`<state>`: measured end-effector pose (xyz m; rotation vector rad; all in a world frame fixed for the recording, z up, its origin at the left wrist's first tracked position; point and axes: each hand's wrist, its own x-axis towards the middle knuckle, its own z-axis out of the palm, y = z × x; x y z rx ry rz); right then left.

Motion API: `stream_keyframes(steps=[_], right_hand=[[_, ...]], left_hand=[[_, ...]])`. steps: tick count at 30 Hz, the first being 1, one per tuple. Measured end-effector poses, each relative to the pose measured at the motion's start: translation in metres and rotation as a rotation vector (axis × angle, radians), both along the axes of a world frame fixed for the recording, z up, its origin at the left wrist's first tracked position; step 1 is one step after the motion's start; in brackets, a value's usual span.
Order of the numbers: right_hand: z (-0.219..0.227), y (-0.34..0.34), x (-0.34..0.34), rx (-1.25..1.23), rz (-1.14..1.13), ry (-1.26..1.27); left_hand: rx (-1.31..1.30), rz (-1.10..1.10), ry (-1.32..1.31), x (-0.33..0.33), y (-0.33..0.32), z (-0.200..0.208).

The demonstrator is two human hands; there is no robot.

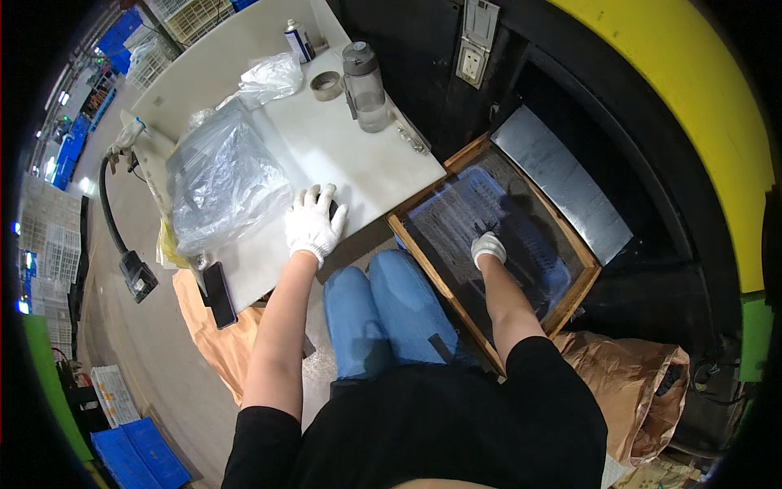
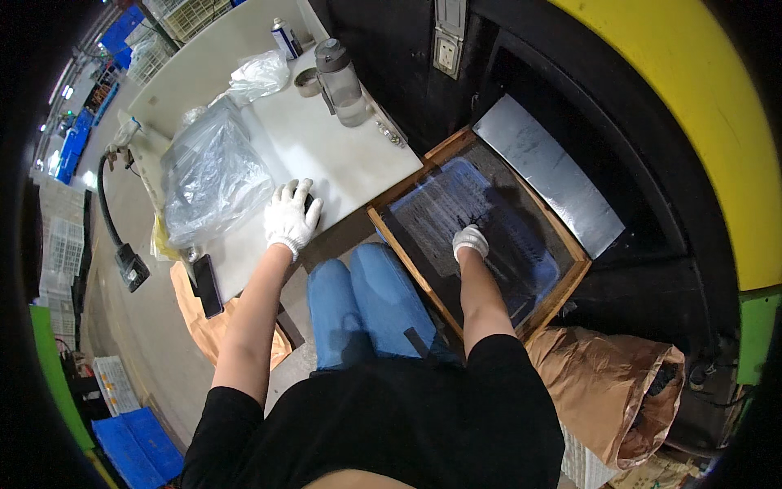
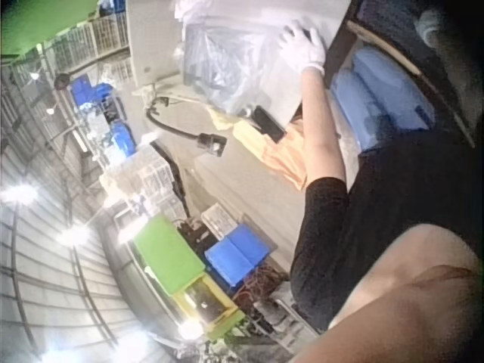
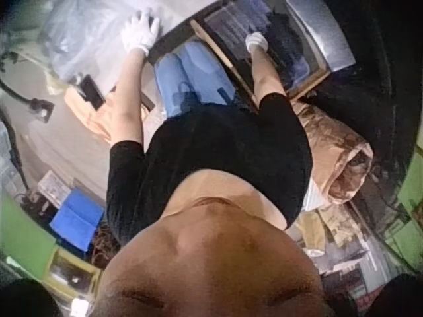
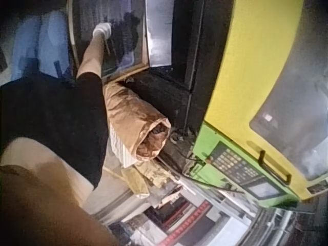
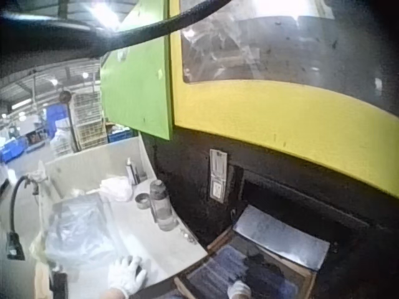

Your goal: The recorder inspects, trims, and cleans circular black plastic mesh parts in a manufacturing environment.

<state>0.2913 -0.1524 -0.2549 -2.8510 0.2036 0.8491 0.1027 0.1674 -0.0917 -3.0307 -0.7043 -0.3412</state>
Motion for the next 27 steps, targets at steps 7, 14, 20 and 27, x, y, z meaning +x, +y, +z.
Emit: stream_keyframes(steps=[7, 14, 20, 27], right_hand=[[0.001, -0.017, 0.0, 0.251, -0.085, -0.14], [0.097, -0.083, -0.053, 1.227, -0.745, -0.386], [0.234, -0.239, -0.072, 1.455, -1.11, -1.178], [0.288, -0.399, -0.11, 1.632, -1.244, -1.422]], left_hand=[[-0.049, 0.007, 0.02, 0.0, -0.004, 0.006], [-0.034, -0.001, 0.089, 0.004, 0.007, -0.005], [-0.436, 0.057, -0.121, -0.001, 0.038, -0.018], [-1.051, 0.135, -0.472, -0.031, 0.077, -0.074]])
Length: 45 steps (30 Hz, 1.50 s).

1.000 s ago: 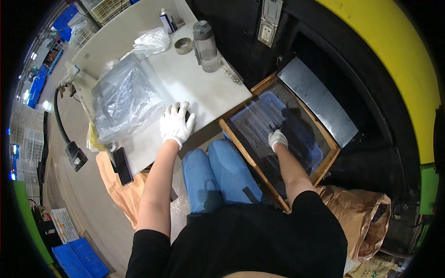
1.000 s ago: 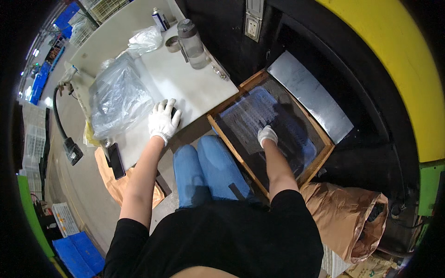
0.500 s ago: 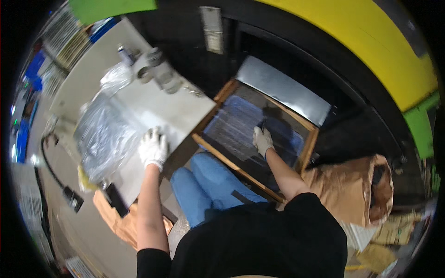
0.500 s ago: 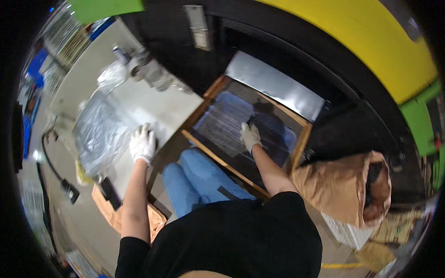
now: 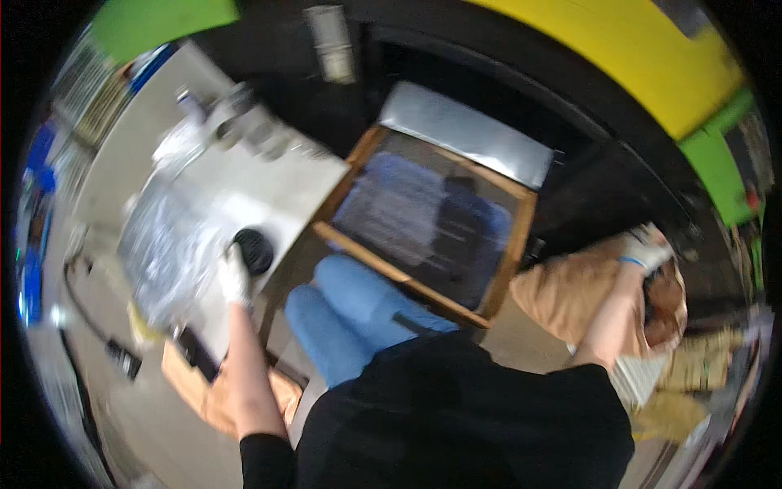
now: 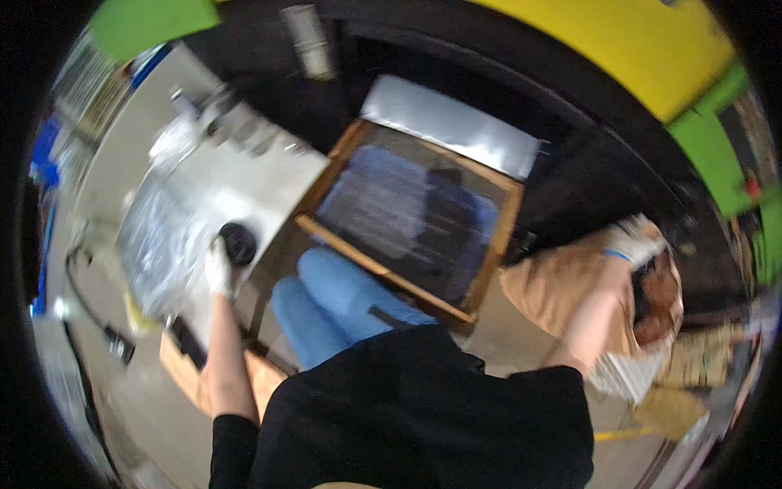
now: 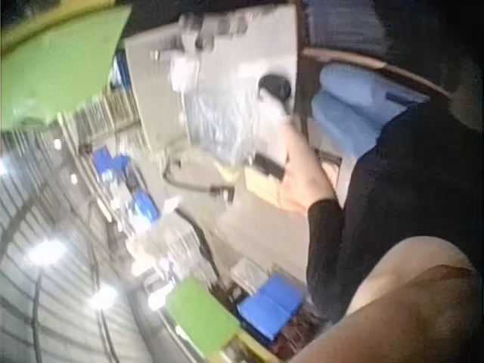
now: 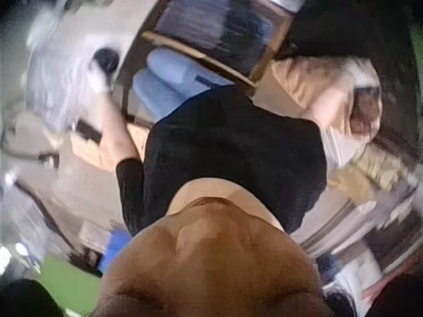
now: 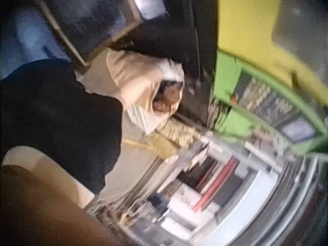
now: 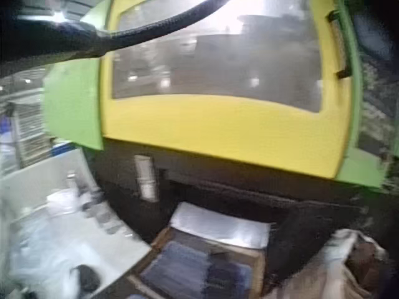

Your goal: The recorder inspects, trims, and cleans circular black plastic mesh parts in a manufacturing environment.

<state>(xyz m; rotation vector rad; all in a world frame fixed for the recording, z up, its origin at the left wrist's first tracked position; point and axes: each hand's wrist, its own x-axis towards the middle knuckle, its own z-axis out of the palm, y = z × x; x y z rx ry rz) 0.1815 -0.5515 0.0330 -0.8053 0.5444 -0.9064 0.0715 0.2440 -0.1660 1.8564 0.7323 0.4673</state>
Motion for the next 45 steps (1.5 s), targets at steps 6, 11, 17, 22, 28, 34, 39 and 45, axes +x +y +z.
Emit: stream_keyframes(steps=[6, 11, 17, 22, 28, 34, 39, 45], right_hand=[[-0.044, 0.005, 0.03, 0.044, 0.303, -0.044], [-0.102, 0.103, 0.064, 0.174, 0.546, 0.011], [-0.193, 0.27, 0.028, 0.544, 0.773, 0.668], [-0.234, 0.31, -0.018, 0.142, 1.184, 0.888], [-0.276, 0.282, -0.028, -0.201, 1.258, 1.083], [-0.28, 0.277, -0.053, -1.068, 1.282, 1.212], [-0.265, 0.287, -0.055, -1.156, 1.342, 1.198], [-0.285, 0.281, -0.052, -1.211, 1.296, 1.17]], left_hand=[[0.191, 0.177, 0.046, -0.006, 0.002, -0.004], [0.051, 0.094, -0.003, -0.01, -0.016, 0.007], [-0.212, 0.033, -0.07, -0.004, -0.016, 0.004], [-0.28, 0.026, -0.111, -0.009, -0.014, 0.007], [-0.676, 0.161, -0.543, -0.022, -0.028, 0.007], [-0.696, 0.184, -0.594, -0.024, -0.029, 0.001], [-0.679, 0.137, -0.538, -0.027, -0.028, 0.003], [-0.739, 0.158, -0.565, -0.027, -0.025, -0.002]])
